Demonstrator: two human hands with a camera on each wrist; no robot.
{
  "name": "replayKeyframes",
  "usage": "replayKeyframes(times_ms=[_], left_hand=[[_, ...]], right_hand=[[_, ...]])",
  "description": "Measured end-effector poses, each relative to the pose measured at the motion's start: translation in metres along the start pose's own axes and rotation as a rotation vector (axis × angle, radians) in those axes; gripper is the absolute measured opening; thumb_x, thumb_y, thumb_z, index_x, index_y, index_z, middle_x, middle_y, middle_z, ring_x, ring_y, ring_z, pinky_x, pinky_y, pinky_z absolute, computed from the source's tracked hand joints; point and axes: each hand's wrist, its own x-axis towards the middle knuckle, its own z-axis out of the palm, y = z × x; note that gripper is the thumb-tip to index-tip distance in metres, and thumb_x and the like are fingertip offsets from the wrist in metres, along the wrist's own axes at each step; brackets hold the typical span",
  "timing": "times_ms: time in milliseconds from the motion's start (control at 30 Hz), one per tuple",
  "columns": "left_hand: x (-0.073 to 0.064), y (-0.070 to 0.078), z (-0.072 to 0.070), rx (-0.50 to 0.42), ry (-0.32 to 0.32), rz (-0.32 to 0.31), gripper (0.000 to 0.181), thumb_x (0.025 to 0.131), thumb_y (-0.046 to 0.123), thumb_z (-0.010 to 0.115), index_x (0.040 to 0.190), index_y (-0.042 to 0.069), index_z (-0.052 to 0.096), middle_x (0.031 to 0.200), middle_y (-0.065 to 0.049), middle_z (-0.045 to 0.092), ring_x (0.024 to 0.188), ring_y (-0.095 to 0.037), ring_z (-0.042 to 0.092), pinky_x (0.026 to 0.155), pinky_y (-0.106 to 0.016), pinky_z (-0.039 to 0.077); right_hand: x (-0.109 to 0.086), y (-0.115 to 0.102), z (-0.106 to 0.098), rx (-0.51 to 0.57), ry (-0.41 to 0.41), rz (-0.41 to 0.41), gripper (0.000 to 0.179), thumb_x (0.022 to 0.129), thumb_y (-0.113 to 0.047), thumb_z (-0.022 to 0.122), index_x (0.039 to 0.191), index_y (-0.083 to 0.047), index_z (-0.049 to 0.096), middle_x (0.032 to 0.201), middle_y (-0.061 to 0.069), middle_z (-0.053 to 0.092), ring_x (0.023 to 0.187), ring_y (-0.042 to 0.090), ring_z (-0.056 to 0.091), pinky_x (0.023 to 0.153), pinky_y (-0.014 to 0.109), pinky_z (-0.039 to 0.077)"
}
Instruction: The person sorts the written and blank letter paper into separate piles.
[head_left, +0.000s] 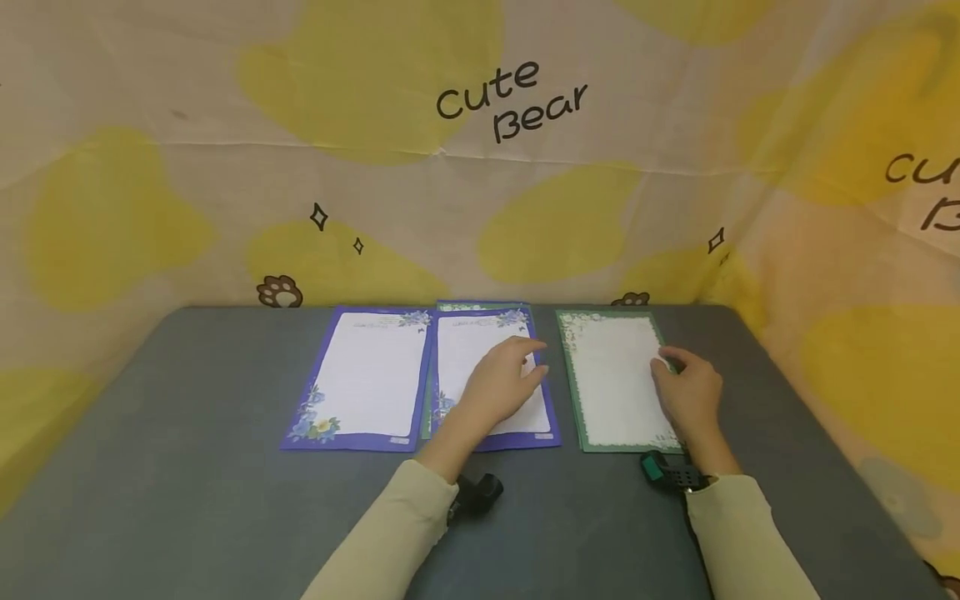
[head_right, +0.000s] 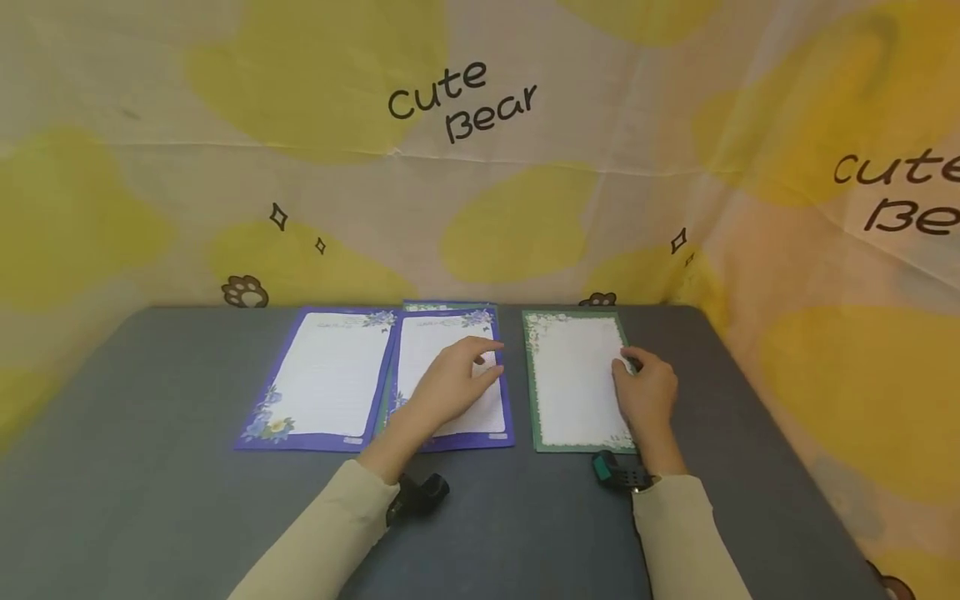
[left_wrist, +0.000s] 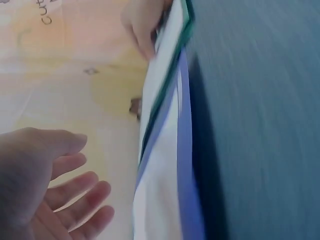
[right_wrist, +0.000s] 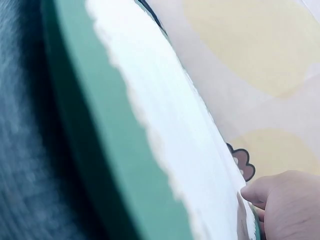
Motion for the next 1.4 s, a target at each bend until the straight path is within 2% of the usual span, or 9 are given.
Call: replayKeyframes(times_ms=[67,233,433,833,1000,1067,1133,1267,1400], left_hand=[[-0.005,-0.012,-0.010,0.030,0.011,0.008,0.040,0.098,0.029,0.066,0.135,0.013,0.065,0.143,-0.007,0.062,0.130,-0.027,0.061,0.110,-0.044,0.049],[-0.017,-0.048,-0.031,0.082,0.057,0.005,0.049,0.092,0.036,0.073,0.133,0.012,0.066,0.143,-0.009,0.062,0.137,-0.032,0.054,0.117,-0.051,0.042],[-0.029,-0.080,-0.036,0.122,0.030,-0.059,0.063,0.088,0.046,0.076,0.140,0.013,0.061,0.152,-0.010,0.053,0.145,-0.033,0.045,0.122,-0.053,0.033],[-0.032,-0.107,-0.038,0.300,0.016,-0.003,0.075,0.088,0.058,0.069,0.141,0.005,0.059,0.154,-0.014,0.051,0.147,-0.037,0.041,0.123,-0.055,0.030],[-0.029,-0.112,-0.039,0.295,0.023,0.012,0.074,0.088,0.059,0.069,0.140,0.007,0.060,0.152,-0.012,0.053,0.147,-0.036,0.042,0.124,-0.054,0.029],[-0.029,-0.113,-0.040,0.300,0.020,0.016,0.073,0.088,0.059,0.069,0.140,0.008,0.061,0.152,-0.012,0.054,0.148,-0.036,0.041,0.124,-0.054,0.029],[-0.029,-0.113,-0.041,0.312,0.019,0.021,0.073,0.088,0.059,0.069,0.139,0.008,0.061,0.151,-0.012,0.055,0.147,-0.036,0.042,0.125,-0.054,0.028],[-0.030,-0.112,-0.041,0.323,0.020,0.032,0.071,0.088,0.059,0.070,0.138,0.009,0.063,0.148,-0.011,0.057,0.146,-0.036,0.044,0.124,-0.054,0.029],[-0.031,-0.111,-0.041,0.330,0.030,0.051,0.068,0.087,0.058,0.071,0.136,0.012,0.065,0.145,-0.009,0.061,0.143,-0.034,0.048,0.122,-0.053,0.034]], right_hand=[[0.000,0.001,-0.001,-0.008,-0.003,0.007,0.033,0.097,-0.020,0.062,0.122,0.000,0.071,0.117,0.026,0.071,0.108,0.042,0.063,0.091,0.057,0.048],[0.001,0.002,-0.002,-0.017,0.000,0.014,0.033,0.097,-0.019,0.062,0.122,0.000,0.071,0.118,0.024,0.072,0.107,0.040,0.063,0.090,0.053,0.048],[0.003,0.005,-0.001,-0.038,-0.007,-0.015,0.033,0.097,-0.020,0.063,0.120,0.000,0.072,0.116,0.025,0.072,0.104,0.038,0.064,0.088,0.053,0.048],[0.003,0.002,-0.003,-0.072,0.019,-0.085,0.031,0.094,-0.017,0.066,0.119,0.001,0.072,0.113,0.028,0.072,0.102,0.042,0.065,0.085,0.057,0.049],[0.000,-0.012,-0.002,-0.114,0.102,-0.178,0.035,0.096,-0.023,0.064,0.121,0.001,0.070,0.117,0.027,0.070,0.107,0.048,0.061,0.093,0.063,0.045],[-0.001,-0.021,0.004,-0.118,0.123,-0.253,0.038,0.096,-0.025,0.065,0.123,0.001,0.069,0.119,0.027,0.070,0.108,0.050,0.060,0.094,0.064,0.043],[-0.006,-0.031,0.016,-0.080,0.088,-0.339,0.040,0.095,-0.025,0.068,0.126,0.001,0.067,0.118,0.027,0.071,0.106,0.048,0.061,0.094,0.061,0.044],[-0.026,-0.059,0.043,-0.064,-0.100,-0.547,0.044,0.091,-0.028,0.074,0.126,-0.002,0.068,0.117,0.021,0.073,0.105,0.040,0.068,0.093,0.056,0.052],[-0.048,-0.085,0.063,-0.152,-0.234,-0.586,0.050,0.091,-0.038,0.073,0.128,-0.004,0.068,0.121,0.017,0.073,0.111,0.037,0.069,0.097,0.054,0.054]])
